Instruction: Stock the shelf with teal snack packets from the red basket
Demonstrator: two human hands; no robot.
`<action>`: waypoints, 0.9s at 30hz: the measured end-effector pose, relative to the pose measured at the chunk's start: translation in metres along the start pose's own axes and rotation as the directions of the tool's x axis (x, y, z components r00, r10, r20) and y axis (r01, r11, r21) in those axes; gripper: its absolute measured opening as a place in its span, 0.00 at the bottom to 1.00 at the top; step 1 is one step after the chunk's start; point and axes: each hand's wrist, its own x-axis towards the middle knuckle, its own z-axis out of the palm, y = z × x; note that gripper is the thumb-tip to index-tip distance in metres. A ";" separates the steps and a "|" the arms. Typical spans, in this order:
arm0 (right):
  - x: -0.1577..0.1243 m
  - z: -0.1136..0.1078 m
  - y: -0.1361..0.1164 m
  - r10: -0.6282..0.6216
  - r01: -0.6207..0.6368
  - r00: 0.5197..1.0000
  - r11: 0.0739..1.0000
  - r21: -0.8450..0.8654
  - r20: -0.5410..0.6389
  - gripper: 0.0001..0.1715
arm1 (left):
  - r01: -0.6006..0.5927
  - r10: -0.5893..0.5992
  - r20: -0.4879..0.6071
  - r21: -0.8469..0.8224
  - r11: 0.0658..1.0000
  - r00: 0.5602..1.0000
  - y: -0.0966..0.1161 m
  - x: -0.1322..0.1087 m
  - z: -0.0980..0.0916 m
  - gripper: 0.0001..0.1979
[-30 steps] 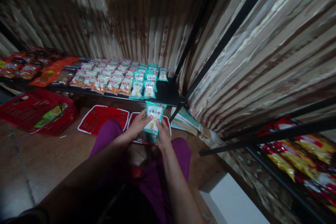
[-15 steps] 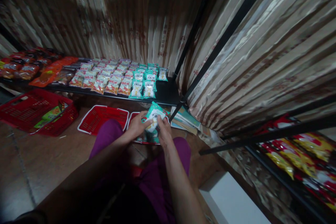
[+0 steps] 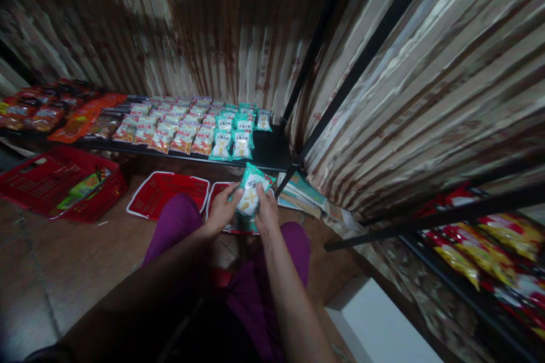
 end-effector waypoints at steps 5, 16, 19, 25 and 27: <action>0.000 -0.001 0.002 0.000 0.000 0.999 1.000 0.001 -0.034 0.24 | -0.042 0.043 -0.019 0.054 0.998 0.999 -0.003 0.000 0.001 0.14; 0.008 -0.007 0.006 0.006 -0.012 0.995 0.998 -0.058 -0.101 0.24 | 0.123 -0.088 0.142 -0.267 0.956 0.986 -0.015 0.008 0.001 0.16; 0.012 -0.008 0.005 0.037 -0.045 0.995 0.995 -0.084 -0.095 0.23 | 0.159 -0.091 0.211 -0.332 0.930 0.973 -0.017 0.014 0.003 0.18; 0.008 -0.006 -0.002 0.107 -0.114 0.993 0.981 -0.156 -0.051 0.20 | 0.233 -0.153 0.213 -0.428 0.873 0.965 -0.023 0.018 0.008 0.21; 0.004 -0.008 -0.004 0.132 -0.127 0.991 0.976 -0.177 0.016 0.21 | 0.268 -0.185 0.213 -0.482 0.834 0.959 -0.021 0.019 0.008 0.21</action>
